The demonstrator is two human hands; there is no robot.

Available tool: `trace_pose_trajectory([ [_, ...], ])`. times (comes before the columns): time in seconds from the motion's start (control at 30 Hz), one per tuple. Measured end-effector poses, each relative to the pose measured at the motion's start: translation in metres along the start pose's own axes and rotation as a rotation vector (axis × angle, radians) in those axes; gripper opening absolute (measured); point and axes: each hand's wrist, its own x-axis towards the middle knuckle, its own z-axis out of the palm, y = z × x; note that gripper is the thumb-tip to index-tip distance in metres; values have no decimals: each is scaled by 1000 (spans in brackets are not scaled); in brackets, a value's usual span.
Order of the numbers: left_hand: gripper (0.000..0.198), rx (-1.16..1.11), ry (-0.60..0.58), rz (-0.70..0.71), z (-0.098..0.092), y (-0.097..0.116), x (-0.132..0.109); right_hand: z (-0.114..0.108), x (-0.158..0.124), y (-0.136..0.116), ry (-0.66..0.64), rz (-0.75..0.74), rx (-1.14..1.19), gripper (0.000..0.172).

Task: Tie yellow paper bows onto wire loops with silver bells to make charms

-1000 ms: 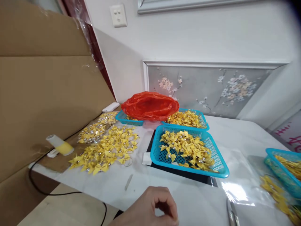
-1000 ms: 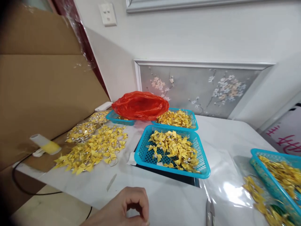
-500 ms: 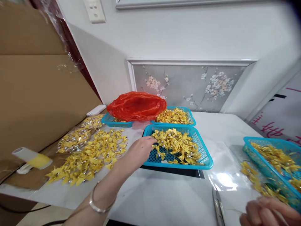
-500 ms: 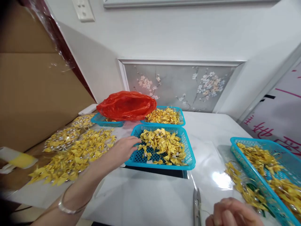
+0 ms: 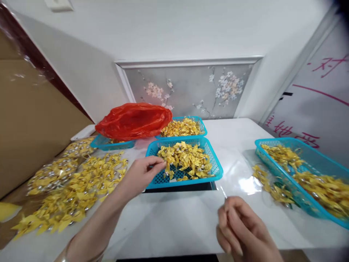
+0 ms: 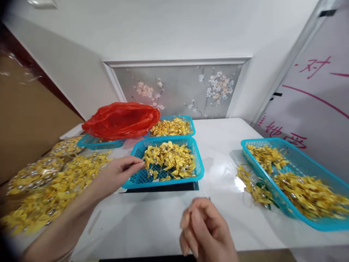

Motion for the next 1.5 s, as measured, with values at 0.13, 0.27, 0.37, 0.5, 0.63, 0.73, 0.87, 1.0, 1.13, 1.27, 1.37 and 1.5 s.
trace_pose_trajectory([
  [0.13,25,-155,1,-4,-2,15,-37,15,9,-6,-109,188,258,14],
  [0.27,17,-382,-8,-57,1,13,-66,30,8,-7,-115,282,382,19],
  [0.37,16,-482,-47,-74,4,7,-79,37,6,0,-138,293,400,20],
  [0.5,17,-573,-98,-115,8,4,-90,46,5,9,-150,310,386,23],
  [0.63,21,-680,-174,-173,11,5,-96,54,4,15,-181,316,382,24],
  [0.73,21,-807,-201,-239,13,7,-101,58,3,20,-188,328,380,18],
  [0.87,22,-949,-212,-315,15,11,-108,59,0,31,-96,284,250,4],
  [1.0,26,-1037,-212,-395,15,15,-112,59,-6,40,64,146,-147,17],
  [1.13,25,-1203,-201,-497,19,16,-113,64,-11,41,87,182,-405,28],
  [1.27,23,-1269,-205,-571,23,13,-115,68,-11,42,61,166,-561,28],
  [1.37,25,-1101,-167,-497,24,9,-117,68,-10,45,43,164,-610,31],
  [1.5,24,-887,-137,-406,24,7,-119,67,-10,51,30,230,-595,40],
])
